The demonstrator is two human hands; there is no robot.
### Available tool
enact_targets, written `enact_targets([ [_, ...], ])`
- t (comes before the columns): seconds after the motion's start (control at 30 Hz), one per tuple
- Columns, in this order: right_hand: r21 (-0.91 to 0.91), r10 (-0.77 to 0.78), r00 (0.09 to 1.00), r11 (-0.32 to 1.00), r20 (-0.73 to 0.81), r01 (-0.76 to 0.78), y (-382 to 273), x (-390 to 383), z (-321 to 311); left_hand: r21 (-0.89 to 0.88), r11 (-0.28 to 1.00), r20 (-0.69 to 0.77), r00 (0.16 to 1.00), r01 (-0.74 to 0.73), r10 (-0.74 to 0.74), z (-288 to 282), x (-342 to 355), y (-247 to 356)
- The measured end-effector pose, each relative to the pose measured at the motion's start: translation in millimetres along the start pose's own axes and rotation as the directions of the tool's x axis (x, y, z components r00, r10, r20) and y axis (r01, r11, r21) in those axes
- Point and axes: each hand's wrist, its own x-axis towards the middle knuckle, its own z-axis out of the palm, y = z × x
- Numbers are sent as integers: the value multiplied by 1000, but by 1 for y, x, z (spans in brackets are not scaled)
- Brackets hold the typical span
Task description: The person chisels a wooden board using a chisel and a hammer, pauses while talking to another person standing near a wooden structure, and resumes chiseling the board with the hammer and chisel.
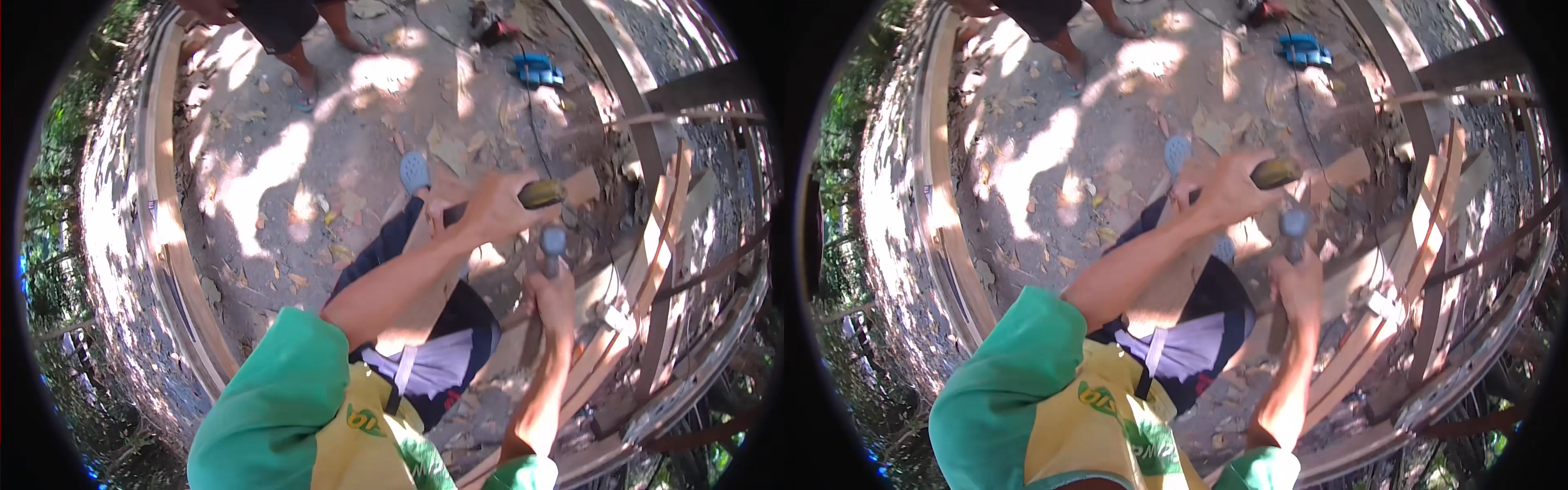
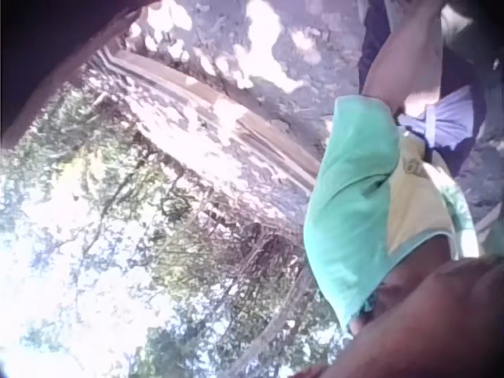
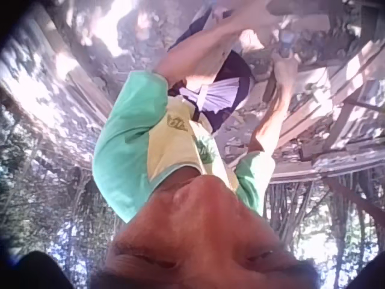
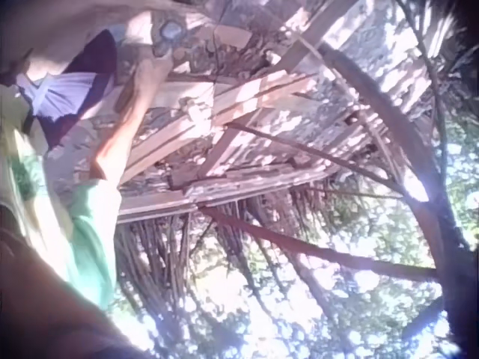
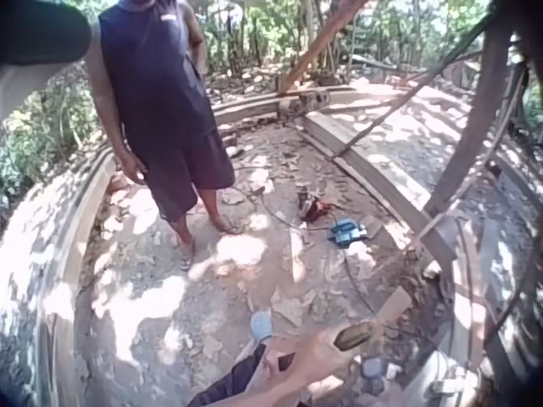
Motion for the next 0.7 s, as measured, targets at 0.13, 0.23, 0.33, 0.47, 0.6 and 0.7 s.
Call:
enact_targets([
  [0.13,78,-131,895,980,-426,181,-37,-47,-79,163,987,20,1000,-10,7,5,5,-9],
  [0.23,224,-305,632,754,-713,617,-84,-70,-187,274,955,146,987,-112,74,18,-8,-6],
  [0.33,213,-433,571,636,-697,741,-84,-38,-215,275,956,117,990,-104,74,16,-3,-7],
  [0.47,-336,-437,722,896,-537,292,-23,-8,-66,276,955,103,991,-106,80,10,-16,-17],
  [0.6,-285,-104,970,958,-219,38,-74,-37,-43,338,941,67,998,-17,-6,16,-9,-24],
  [0.7,-100,-288,703,950,-650,297,-84,-69,-164,331,943,67,998,-25,3,22,-2,-18],
])
